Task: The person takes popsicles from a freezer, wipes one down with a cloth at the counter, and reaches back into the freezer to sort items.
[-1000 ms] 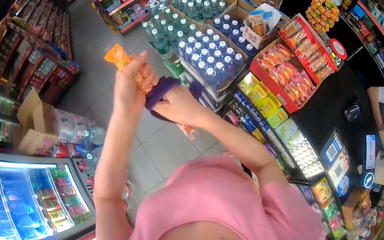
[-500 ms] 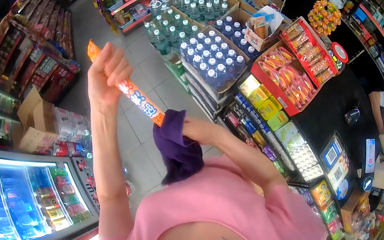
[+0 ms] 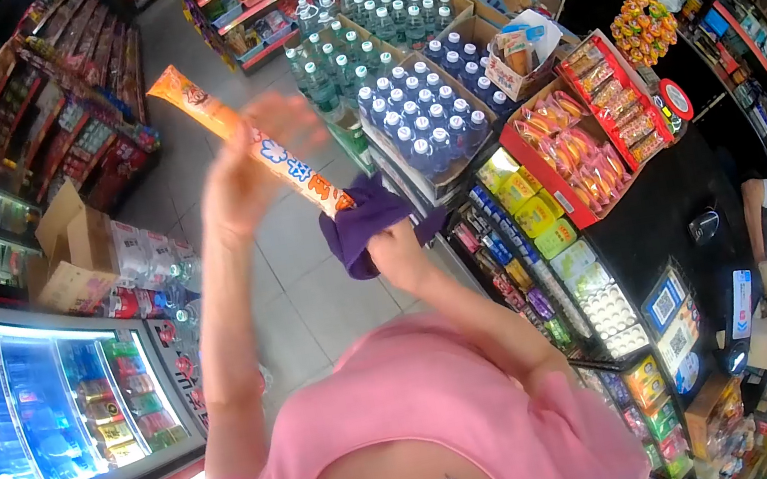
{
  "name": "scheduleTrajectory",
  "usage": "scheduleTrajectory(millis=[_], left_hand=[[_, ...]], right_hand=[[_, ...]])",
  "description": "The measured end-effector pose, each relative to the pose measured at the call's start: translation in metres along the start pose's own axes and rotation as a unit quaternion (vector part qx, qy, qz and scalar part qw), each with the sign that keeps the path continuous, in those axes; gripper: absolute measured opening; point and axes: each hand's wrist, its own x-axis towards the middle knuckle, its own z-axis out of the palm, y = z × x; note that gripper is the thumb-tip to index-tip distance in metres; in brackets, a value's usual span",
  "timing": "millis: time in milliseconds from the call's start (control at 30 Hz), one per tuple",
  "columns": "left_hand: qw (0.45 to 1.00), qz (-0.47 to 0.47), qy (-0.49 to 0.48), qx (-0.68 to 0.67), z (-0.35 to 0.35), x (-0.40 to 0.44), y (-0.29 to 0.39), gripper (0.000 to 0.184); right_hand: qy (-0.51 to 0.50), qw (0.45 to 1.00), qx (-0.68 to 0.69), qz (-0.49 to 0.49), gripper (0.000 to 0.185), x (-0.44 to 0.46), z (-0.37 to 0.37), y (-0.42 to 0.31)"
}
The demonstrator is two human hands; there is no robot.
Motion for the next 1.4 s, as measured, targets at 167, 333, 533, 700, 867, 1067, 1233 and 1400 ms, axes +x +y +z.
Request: scheduleTrajectory(millis=[167, 333, 533, 700, 867, 1067, 1233, 1400], left_hand=[[0.980, -0.016, -0.189, -0.059, -0.048, 0.013, -0.028, 0.029], [0.963, -0.037, -0.214, -0.158, -0.055, 0.020, -0.027, 0.036], [0.956, -0.048, -0.225, -0.180, -0.058, 0.024, -0.024, 0.039], [0.964, -0.055, -0.191, -0.177, -0.058, 0.024, -0.019, 0.039], [0.989, -0.018, -0.096, -0.111, -0.058, 0.021, 0.010, 0.038], [0.994, -0.016, -0.076, -0.071, -0.046, -0.001, 0.023, 0.034], [0.994, 0.016, -0.099, 0.049, -0.053, -0.005, 0.018, 0.029], [0.986, 0.016, -0.060, 0.155, -0.043, -0.014, 0.004, 0.026]], right_hand=[[-0.022, 0.999, 0.038, 0.025, 0.007, 0.003, -0.004, 0.004], [-0.025, 0.995, 0.041, 0.088, 0.007, -0.008, 0.002, -0.007], [-0.057, 0.995, 0.038, 0.076, 0.012, -0.008, -0.004, -0.008], [-0.050, 0.994, 0.036, 0.086, 0.008, -0.011, -0.013, -0.007], [-0.015, 0.970, 0.175, 0.167, 0.023, -0.005, -0.030, -0.020], [-0.245, 0.943, -0.155, -0.161, 0.043, 0.018, -0.030, -0.090], [-0.158, 0.706, -0.684, -0.088, 0.020, 0.024, 0.004, -0.049], [-0.114, 0.826, -0.454, -0.314, 0.011, 0.033, -0.005, -0.031]])
